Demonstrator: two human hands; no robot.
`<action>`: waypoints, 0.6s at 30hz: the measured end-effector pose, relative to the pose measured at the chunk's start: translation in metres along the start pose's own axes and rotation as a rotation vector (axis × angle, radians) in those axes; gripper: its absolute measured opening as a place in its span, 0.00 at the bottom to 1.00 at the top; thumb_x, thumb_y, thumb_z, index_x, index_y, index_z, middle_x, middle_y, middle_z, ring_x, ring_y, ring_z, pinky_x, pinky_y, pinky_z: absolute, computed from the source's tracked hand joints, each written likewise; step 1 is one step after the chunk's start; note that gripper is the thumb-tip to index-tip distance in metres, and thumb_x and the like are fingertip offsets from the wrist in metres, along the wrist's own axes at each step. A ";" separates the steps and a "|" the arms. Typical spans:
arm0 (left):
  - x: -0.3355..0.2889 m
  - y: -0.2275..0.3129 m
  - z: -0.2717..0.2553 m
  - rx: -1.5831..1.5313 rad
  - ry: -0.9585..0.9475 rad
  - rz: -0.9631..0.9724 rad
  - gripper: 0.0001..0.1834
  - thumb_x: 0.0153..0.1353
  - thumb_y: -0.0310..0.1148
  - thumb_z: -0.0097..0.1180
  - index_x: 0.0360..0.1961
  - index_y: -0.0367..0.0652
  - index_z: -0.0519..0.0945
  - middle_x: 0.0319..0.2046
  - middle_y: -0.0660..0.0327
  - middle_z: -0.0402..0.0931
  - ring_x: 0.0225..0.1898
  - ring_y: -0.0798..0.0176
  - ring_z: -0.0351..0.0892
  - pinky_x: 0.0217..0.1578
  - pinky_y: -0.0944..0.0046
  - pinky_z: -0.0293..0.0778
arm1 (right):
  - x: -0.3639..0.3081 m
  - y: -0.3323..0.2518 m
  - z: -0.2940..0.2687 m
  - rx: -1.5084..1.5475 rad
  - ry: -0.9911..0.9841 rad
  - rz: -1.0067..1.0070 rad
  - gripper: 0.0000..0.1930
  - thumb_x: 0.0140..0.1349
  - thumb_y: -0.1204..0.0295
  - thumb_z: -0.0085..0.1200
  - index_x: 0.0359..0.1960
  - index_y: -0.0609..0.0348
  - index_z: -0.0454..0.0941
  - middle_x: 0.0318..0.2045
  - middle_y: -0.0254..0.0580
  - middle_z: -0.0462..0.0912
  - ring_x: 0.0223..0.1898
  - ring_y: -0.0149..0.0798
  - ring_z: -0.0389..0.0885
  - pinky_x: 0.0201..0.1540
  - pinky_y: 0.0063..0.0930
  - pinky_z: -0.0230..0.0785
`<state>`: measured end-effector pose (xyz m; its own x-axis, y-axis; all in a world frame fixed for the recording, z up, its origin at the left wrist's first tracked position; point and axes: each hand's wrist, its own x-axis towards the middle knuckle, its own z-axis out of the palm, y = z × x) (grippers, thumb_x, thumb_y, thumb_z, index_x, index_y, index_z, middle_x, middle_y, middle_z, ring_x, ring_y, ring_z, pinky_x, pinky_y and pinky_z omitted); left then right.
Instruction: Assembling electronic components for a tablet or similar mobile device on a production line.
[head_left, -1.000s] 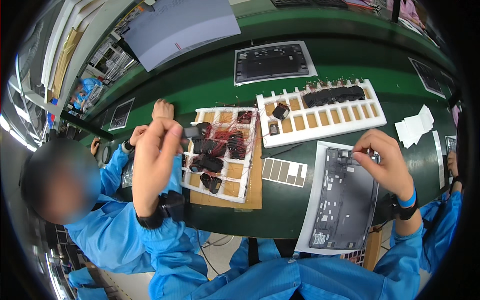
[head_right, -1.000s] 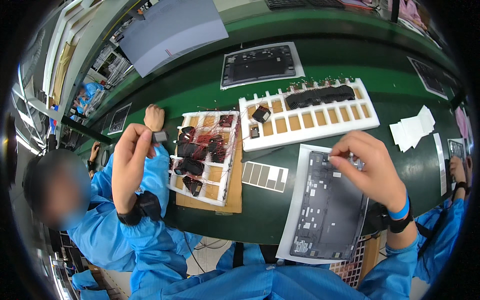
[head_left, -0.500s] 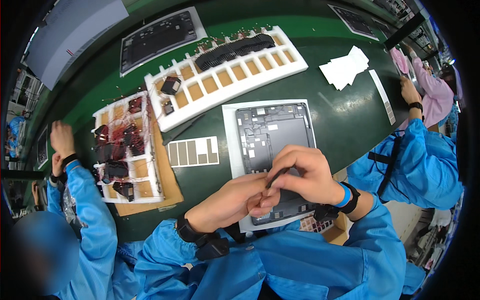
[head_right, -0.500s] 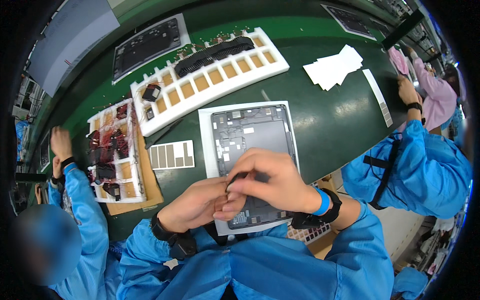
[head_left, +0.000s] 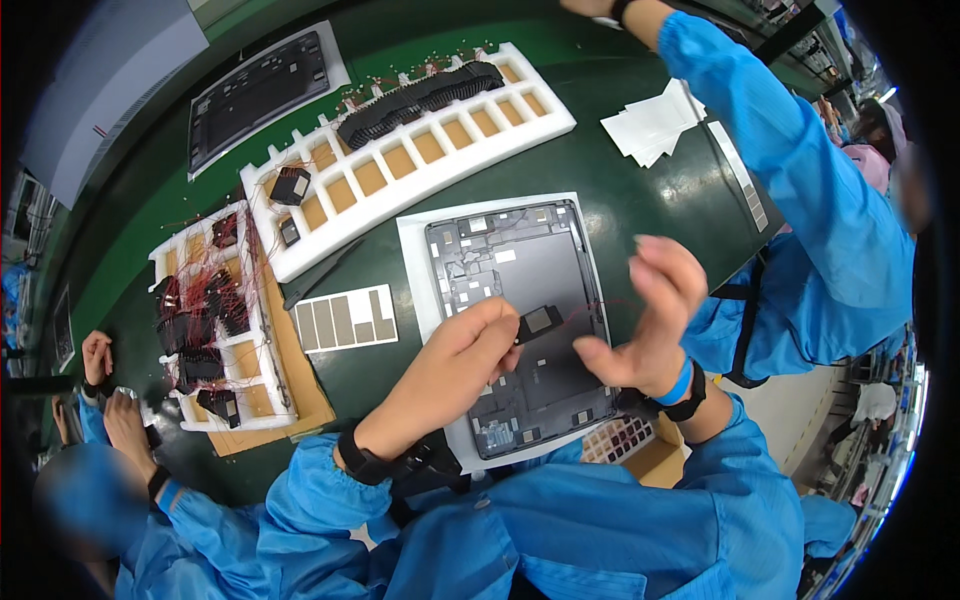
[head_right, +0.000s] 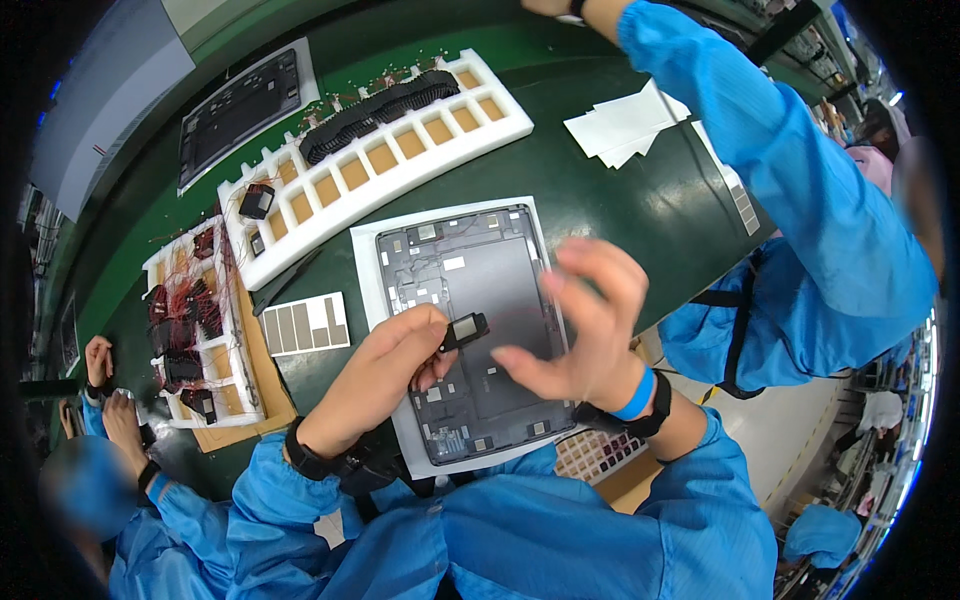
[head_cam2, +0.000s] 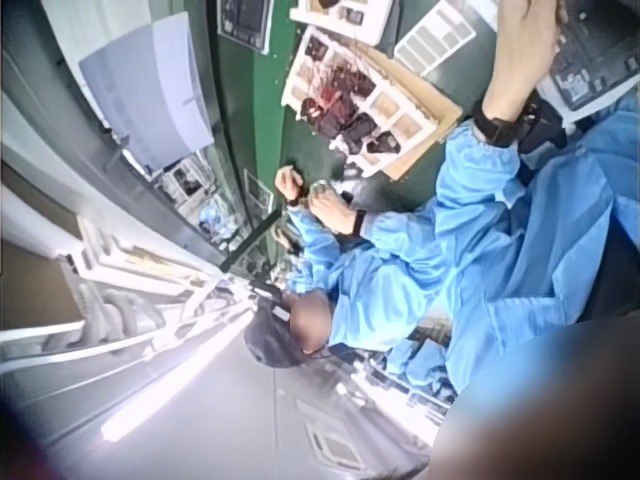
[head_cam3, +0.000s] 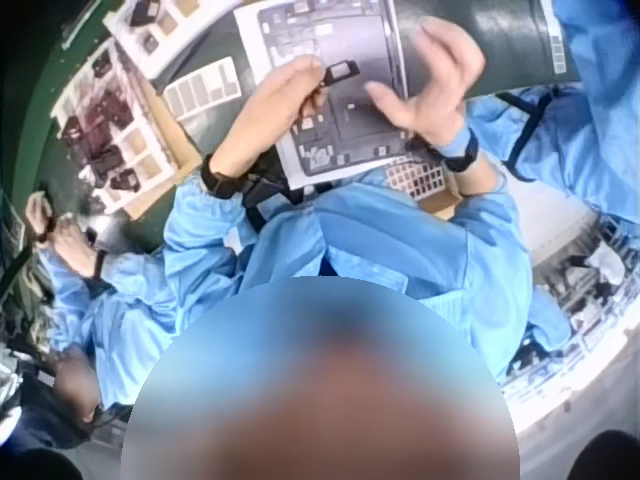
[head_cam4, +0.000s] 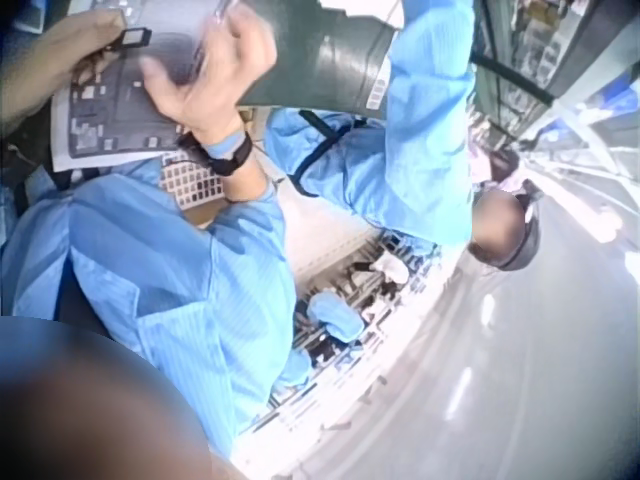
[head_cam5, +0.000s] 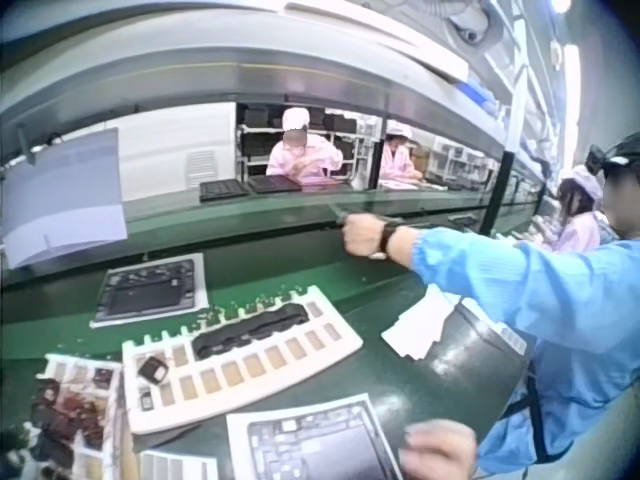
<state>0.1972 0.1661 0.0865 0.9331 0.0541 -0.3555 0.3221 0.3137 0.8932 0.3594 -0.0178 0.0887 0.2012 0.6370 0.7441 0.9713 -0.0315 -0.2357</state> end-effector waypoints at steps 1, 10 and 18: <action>0.004 0.001 -0.001 0.004 -0.010 -0.008 0.16 0.79 0.41 0.42 0.35 0.44 0.73 0.29 0.69 0.71 0.29 0.76 0.67 0.32 0.74 0.66 | -0.005 0.006 0.001 -0.084 0.043 -0.162 0.30 0.51 0.53 0.73 0.54 0.52 0.80 0.56 0.47 0.71 0.59 0.53 0.70 0.58 0.46 0.69; 0.043 0.002 -0.003 0.204 -0.013 0.019 0.14 0.76 0.39 0.47 0.37 0.41 0.76 0.28 0.65 0.74 0.31 0.68 0.74 0.33 0.68 0.69 | 0.029 0.023 -0.010 -0.034 -0.355 -0.295 0.16 0.51 0.74 0.60 0.44 0.59 0.85 0.40 0.38 0.84 0.38 0.36 0.85 0.34 0.27 0.79; 0.071 -0.002 -0.011 1.315 0.504 0.562 0.10 0.61 0.27 0.61 0.42 0.37 0.78 0.40 0.53 0.73 0.45 0.48 0.76 0.44 0.51 0.77 | 0.038 0.079 0.025 0.005 -0.332 -0.139 0.08 0.54 0.75 0.69 0.32 0.58 0.81 0.33 0.37 0.82 0.32 0.41 0.82 0.33 0.33 0.77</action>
<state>0.2611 0.1799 0.0559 0.9171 0.2695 0.2937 0.1174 -0.8868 0.4470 0.4401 0.0226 0.0827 0.0145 0.8502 0.5263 0.9857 0.0762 -0.1503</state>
